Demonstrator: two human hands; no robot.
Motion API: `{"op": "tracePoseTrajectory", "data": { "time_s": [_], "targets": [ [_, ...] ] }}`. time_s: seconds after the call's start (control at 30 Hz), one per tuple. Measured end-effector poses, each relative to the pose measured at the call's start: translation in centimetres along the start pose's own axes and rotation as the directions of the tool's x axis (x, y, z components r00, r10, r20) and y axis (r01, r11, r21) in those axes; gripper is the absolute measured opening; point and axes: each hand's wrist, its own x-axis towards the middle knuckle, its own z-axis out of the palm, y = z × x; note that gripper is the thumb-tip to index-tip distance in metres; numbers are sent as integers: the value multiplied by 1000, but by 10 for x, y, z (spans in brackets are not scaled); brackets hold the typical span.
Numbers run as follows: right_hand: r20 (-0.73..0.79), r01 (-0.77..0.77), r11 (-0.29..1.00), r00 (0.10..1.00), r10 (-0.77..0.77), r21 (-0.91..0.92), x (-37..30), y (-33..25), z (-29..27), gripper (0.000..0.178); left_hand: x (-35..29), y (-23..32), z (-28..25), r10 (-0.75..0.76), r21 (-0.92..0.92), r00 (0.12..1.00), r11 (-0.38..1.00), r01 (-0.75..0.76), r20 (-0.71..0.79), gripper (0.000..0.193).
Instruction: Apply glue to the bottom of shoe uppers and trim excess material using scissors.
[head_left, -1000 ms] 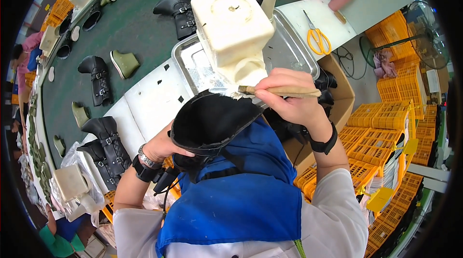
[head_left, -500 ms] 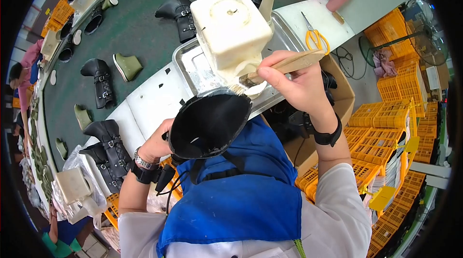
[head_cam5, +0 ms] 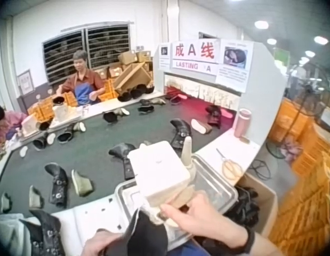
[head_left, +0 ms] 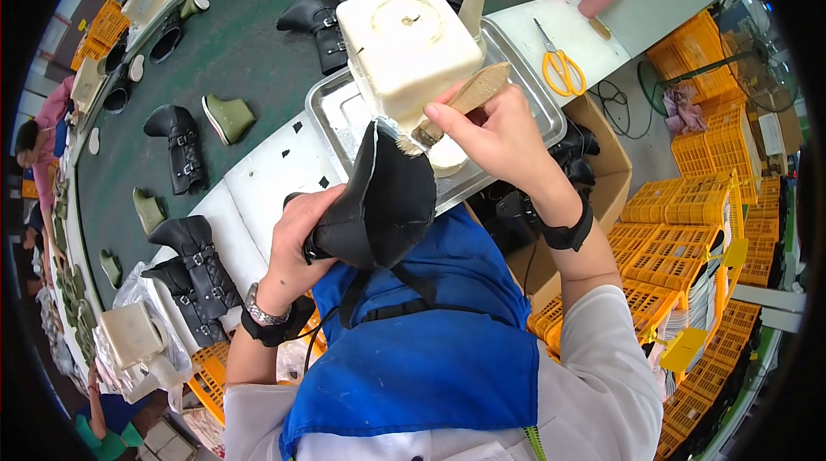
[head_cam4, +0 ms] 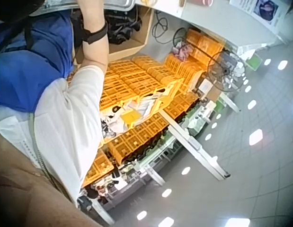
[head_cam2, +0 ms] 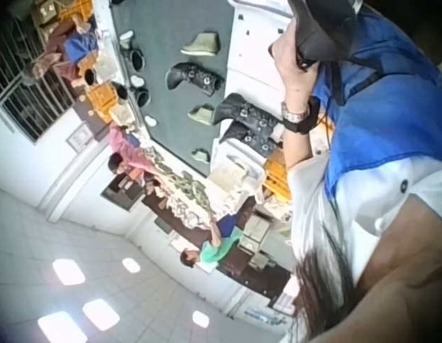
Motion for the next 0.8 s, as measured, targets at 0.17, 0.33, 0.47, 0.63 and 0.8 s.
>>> {"op": "tracePoseTrajectory", "data": {
  "time_s": [0.17, 0.33, 0.47, 0.63, 0.8],
  "targets": [
    [31, -75, 996, 997, 74, 50, -1, 2, 0, 19, -4, -4, 7, 93, 234, 986, 971, -59, -136, 60],
    [-50, -105, 945, 991, 126, 308, -9, -1, 2, 15, -8, -10, 7, 35, 295, 968, 955, 41, -248, 64],
    [-36, -96, 910, 992, 121, 403, -22, 5, 16, 17, -8, -8, 7, 31, 255, 951, 965, 51, -307, 65],
    [-127, -40, 934, 988, 90, 355, -16, 16, 20, 16, -12, -5, 6, 24, 176, 968, 984, 20, -249, 64],
    [-148, 16, 969, 989, 22, 247, -5, 22, 27, 14, -14, -4, 6, 41, 158, 975, 987, -6, -218, 63]
  ]
}}
